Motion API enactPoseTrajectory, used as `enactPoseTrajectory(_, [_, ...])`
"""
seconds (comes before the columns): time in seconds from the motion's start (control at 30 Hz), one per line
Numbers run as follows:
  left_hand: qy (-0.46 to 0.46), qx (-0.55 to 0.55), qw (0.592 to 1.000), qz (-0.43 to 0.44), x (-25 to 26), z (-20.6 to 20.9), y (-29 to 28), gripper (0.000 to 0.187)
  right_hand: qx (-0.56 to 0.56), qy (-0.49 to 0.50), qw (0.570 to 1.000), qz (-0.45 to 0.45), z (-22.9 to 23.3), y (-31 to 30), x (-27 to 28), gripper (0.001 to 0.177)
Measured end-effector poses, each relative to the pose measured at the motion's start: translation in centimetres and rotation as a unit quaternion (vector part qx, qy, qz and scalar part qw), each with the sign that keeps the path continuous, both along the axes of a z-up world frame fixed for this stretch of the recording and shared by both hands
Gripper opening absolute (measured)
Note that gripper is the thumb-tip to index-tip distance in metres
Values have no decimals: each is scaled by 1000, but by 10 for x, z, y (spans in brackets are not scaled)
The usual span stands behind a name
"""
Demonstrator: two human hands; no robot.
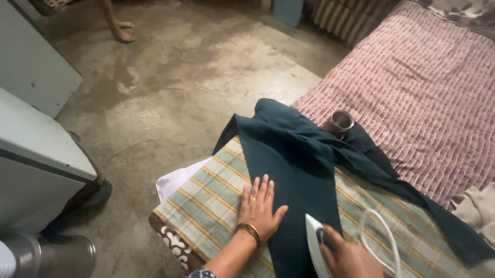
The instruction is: The person irons a dark green long-sleeved garment laid out on a bed. They use a steam iron to smooth the fabric, repeatedly adjusting the garment's position and folding sections to reach different areas.
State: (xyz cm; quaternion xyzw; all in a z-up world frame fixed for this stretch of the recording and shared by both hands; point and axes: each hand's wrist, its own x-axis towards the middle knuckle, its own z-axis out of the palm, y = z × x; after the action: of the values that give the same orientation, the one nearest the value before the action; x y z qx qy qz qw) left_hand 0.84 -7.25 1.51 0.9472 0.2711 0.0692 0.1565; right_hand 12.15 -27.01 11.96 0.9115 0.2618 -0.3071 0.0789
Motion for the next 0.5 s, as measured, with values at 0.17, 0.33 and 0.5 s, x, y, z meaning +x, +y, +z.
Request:
enactPoseTrajectory(0.17, [29, -7, 999, 24, 4, 9, -8, 90, 119, -68, 991, -4, 20, 66, 52, 52])
enactPoseTrajectory(0.33, [47, -22, 998, 37, 2, 16, -9, 90, 175, -81, 981, 31, 21, 115, 100, 47])
enactPoseTrajectory(0.5, [17, -3, 999, 34, 2, 7, -11, 88, 152, -56, 987, 11, 22, 100, 86, 48])
